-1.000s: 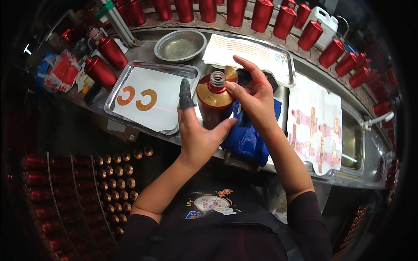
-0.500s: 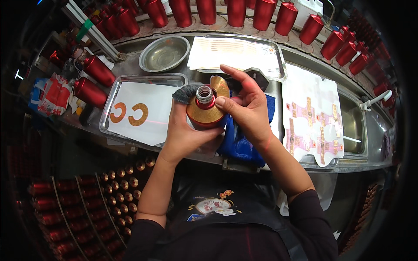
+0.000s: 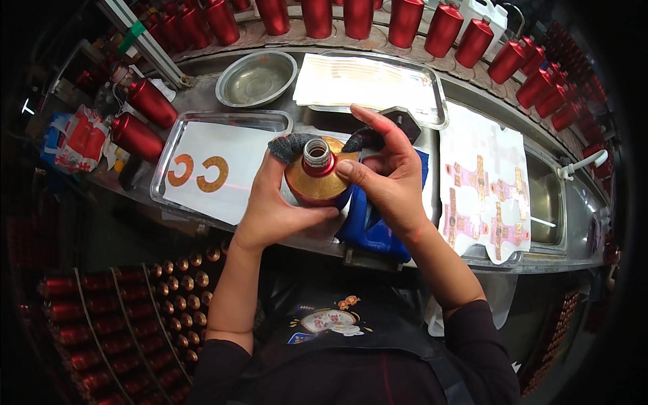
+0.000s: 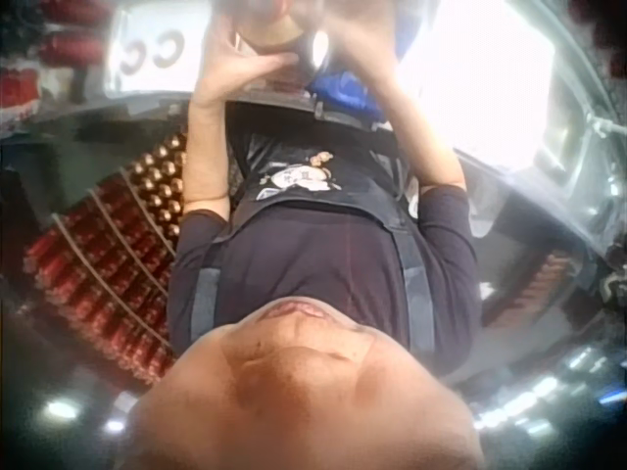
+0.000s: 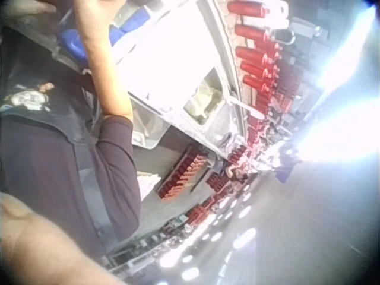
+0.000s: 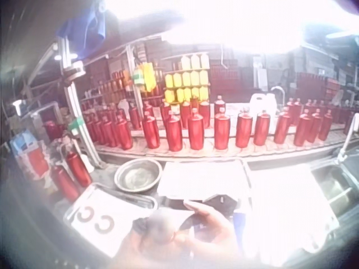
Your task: The person assembles red cylindrical bottles by placing a gold ring on the neck, screwing on the red body, and applying a label. The person then wipes the bottle with a cloth and places it on a tray.
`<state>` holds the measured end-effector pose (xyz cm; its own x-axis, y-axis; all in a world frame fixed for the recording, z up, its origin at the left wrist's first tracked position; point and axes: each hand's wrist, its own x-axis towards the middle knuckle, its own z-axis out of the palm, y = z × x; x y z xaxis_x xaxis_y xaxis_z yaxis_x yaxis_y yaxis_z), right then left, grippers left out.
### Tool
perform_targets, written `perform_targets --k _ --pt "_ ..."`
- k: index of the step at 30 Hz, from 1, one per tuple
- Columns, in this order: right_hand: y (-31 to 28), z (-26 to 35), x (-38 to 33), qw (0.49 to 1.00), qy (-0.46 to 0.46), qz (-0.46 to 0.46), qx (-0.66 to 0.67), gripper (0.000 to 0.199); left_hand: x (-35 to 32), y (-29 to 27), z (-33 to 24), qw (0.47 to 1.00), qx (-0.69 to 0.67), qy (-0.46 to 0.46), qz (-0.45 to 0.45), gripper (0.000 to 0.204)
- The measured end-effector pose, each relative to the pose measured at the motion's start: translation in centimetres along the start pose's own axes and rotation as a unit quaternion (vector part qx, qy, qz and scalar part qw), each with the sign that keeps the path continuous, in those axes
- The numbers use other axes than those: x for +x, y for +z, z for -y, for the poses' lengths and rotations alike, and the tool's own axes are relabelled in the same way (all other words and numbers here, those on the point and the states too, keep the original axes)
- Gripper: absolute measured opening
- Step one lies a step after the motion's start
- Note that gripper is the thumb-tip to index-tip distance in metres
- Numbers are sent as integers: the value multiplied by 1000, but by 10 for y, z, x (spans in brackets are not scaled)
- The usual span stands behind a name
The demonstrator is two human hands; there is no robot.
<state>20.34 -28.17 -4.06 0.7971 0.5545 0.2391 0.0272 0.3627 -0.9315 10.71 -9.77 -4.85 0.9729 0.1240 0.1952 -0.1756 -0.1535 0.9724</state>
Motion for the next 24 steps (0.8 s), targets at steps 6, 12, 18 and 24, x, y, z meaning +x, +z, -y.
perform_targets --k 6,12,18,24 --pt "0 7 -9 994 -12 -107 -35 54 13 -14 -8 980 -174 15 90 104" --pt "4 8 -22 961 -13 -23 -276 47 7 1 -12 986 -163 -42 6 62" --pt "4 -4 -16 993 59 -28 -95 52 7 4 -15 988 -139 -68 -19 62" --pt "4 -1 -18 973 4 2 -229 49 6 5 -11 988 -145 -56 -24 63"
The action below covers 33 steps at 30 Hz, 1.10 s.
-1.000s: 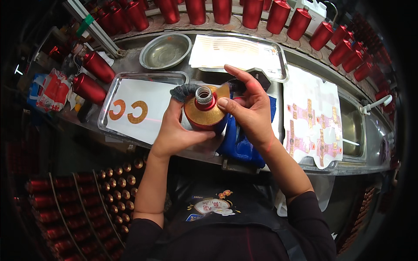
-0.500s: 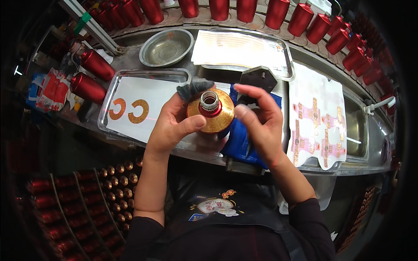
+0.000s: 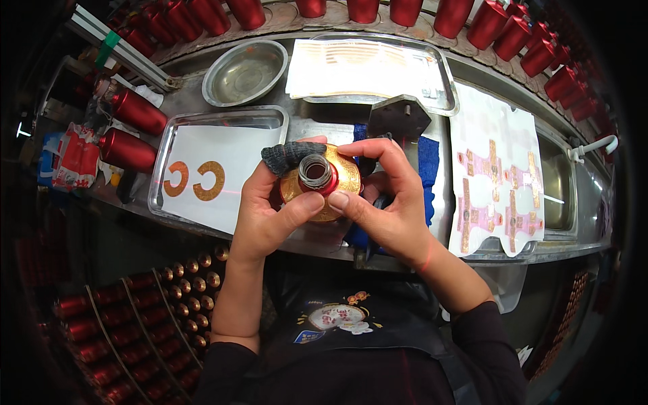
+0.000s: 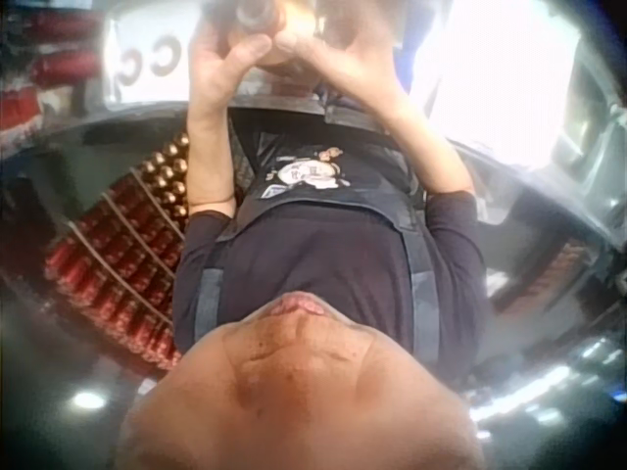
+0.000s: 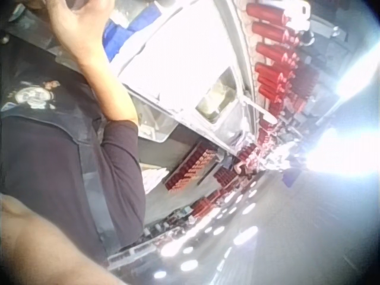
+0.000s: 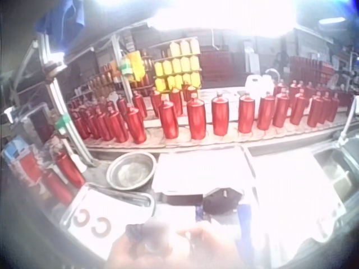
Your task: The person assembles red cylindrical bottles by placing a gold ring on the neck, screwing on the red body, and applying a label. The person then wipes the bottle with a cloth and places it on a tray.
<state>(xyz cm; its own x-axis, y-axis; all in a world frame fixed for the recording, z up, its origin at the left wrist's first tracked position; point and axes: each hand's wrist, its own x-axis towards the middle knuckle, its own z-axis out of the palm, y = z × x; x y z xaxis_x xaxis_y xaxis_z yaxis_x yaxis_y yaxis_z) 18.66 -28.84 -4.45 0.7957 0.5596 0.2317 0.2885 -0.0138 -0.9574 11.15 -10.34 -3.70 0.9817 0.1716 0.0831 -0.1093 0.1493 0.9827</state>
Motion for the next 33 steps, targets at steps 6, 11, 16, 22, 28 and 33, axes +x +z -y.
perform_targets --k 6,11,16,22,28,33 --pt "0 1 6 999 13 1 52 46 0 -1 -1 1000 4 8 8 62" --pt "0 -8 -4 998 17 5 63 42 1 0 -2 999 -24 35 30 54" --pt "-14 -8 10 963 147 -103 204 23 0 1 -1 1000 14 4 4 62" --pt "-23 38 -6 921 229 -181 258 39 0 1 0 1000 13 12 4 61" --pt "-14 47 -11 996 42 -55 -51 24 -2 3 -3 1000 -2 -8 9 60" --pt "-30 36 21 990 47 -81 -105 22 0 1 -6 1000 1 -11 18 60"
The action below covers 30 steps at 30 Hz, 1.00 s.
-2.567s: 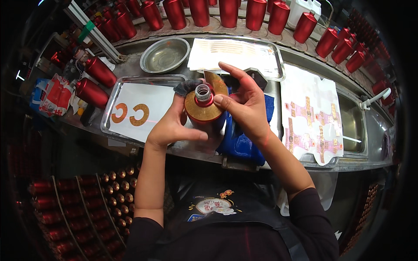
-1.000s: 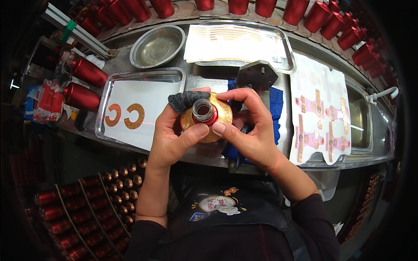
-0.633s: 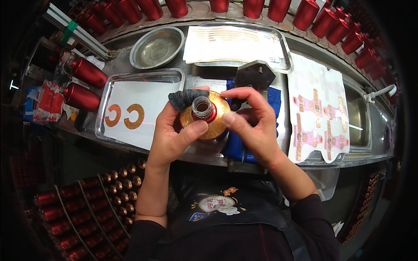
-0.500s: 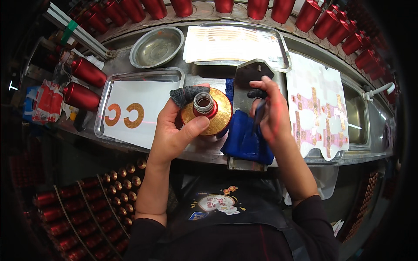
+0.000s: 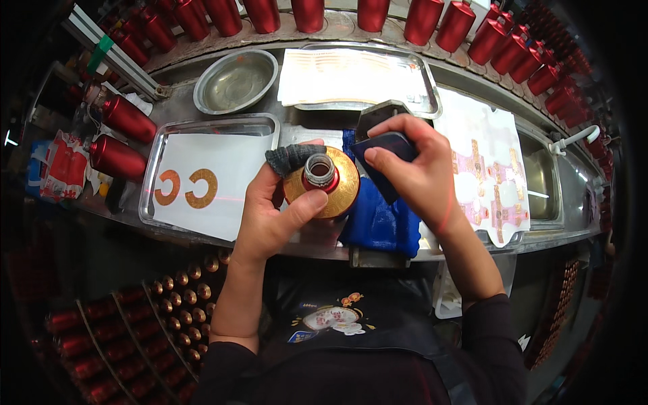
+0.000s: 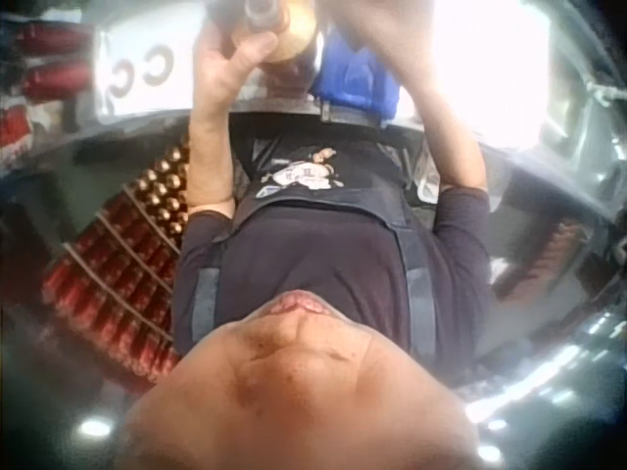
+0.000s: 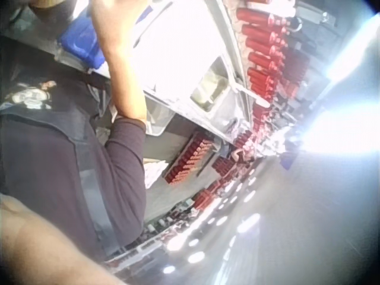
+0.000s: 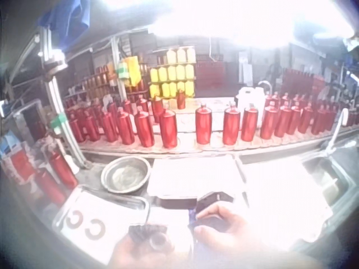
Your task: The person assembles red cylindrical bottles by placing a gold ring on the neck, screwing on the red body, and applying a label. The person then wipes the bottle with a cloth and places it on a tray.
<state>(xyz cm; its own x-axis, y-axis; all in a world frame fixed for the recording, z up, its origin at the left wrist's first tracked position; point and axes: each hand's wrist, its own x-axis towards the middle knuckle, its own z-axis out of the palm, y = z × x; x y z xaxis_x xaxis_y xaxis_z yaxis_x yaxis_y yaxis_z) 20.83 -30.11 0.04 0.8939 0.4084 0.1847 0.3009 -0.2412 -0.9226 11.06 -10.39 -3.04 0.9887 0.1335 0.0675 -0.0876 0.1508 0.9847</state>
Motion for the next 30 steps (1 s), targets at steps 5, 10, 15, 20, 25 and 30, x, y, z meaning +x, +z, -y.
perform_targets --k 5,10,15,20,25,30 --pt "7 8 -17 995 -82 -52 -14 20 -1 -3 2 1000 -4 -7 8 61" --pt "0 3 -19 980 -188 67 -18 21 0 -12 9 995 -56 28 79 77" --pt "2 -3 -29 955 -255 -41 -146 23 0 -16 15 990 72 96 71 79" --pt "29 6 -49 890 -410 -21 -196 32 -8 5 25 978 140 148 -48 74" --pt "21 17 -42 906 -397 -12 -146 33 -9 14 31 937 228 236 -119 73" --pt "20 12 -26 895 -407 4 -184 34 -10 24 41 897 305 262 -182 76"
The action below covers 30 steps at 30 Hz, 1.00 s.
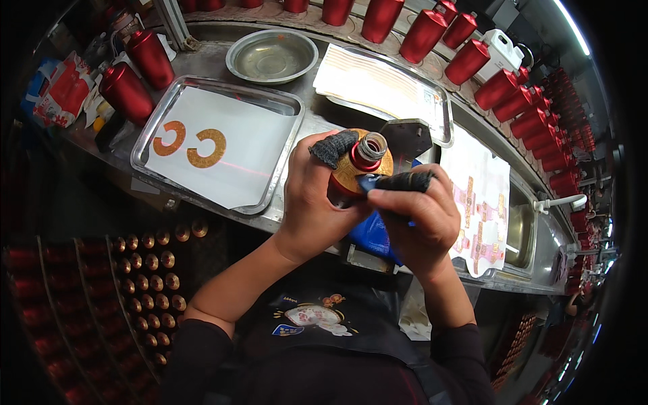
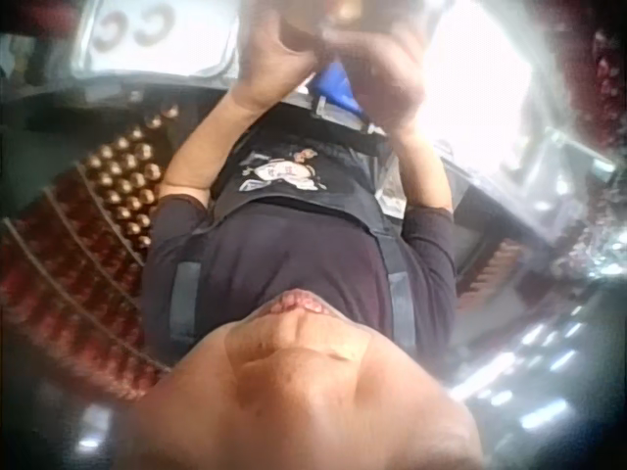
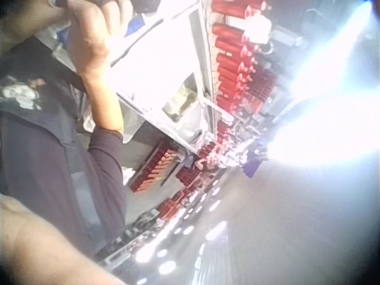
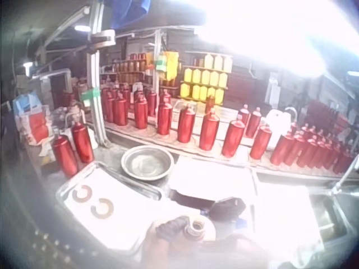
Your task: The person assembles red cylindrical bottles by placing a gold ring on the neck, screwing on the red body, and applying a label. The person then wipes the bottle with a cloth and places it on a tray.
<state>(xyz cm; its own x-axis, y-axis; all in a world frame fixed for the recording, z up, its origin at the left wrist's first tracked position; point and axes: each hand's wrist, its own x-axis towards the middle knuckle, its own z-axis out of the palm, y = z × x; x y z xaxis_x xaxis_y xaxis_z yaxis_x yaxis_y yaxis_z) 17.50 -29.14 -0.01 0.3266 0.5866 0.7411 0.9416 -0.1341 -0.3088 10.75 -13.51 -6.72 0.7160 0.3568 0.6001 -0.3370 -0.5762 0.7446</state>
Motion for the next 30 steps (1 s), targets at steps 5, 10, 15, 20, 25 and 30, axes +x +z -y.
perform_targets --k 5,10,15,20,25,30 --pt "4 2 -1 999 -34 -1 -11 35 -2 9 3 999 2 19 -35 72" --pt "2 3 4 996 -73 54 27 35 -5 16 4 994 52 33 -85 70" --pt "3 9 5 998 -30 24 40 35 -14 24 6 994 62 -8 -84 80" --pt "-5 2 4 998 62 -22 -8 32 5 -5 13 999 -51 0 -4 111" --pt "2 -5 3 999 37 -16 18 31 26 -20 20 964 -161 -57 204 98" --pt "3 4 2 1000 27 -3 13 32 1 3 12 997 29 3 71 89"
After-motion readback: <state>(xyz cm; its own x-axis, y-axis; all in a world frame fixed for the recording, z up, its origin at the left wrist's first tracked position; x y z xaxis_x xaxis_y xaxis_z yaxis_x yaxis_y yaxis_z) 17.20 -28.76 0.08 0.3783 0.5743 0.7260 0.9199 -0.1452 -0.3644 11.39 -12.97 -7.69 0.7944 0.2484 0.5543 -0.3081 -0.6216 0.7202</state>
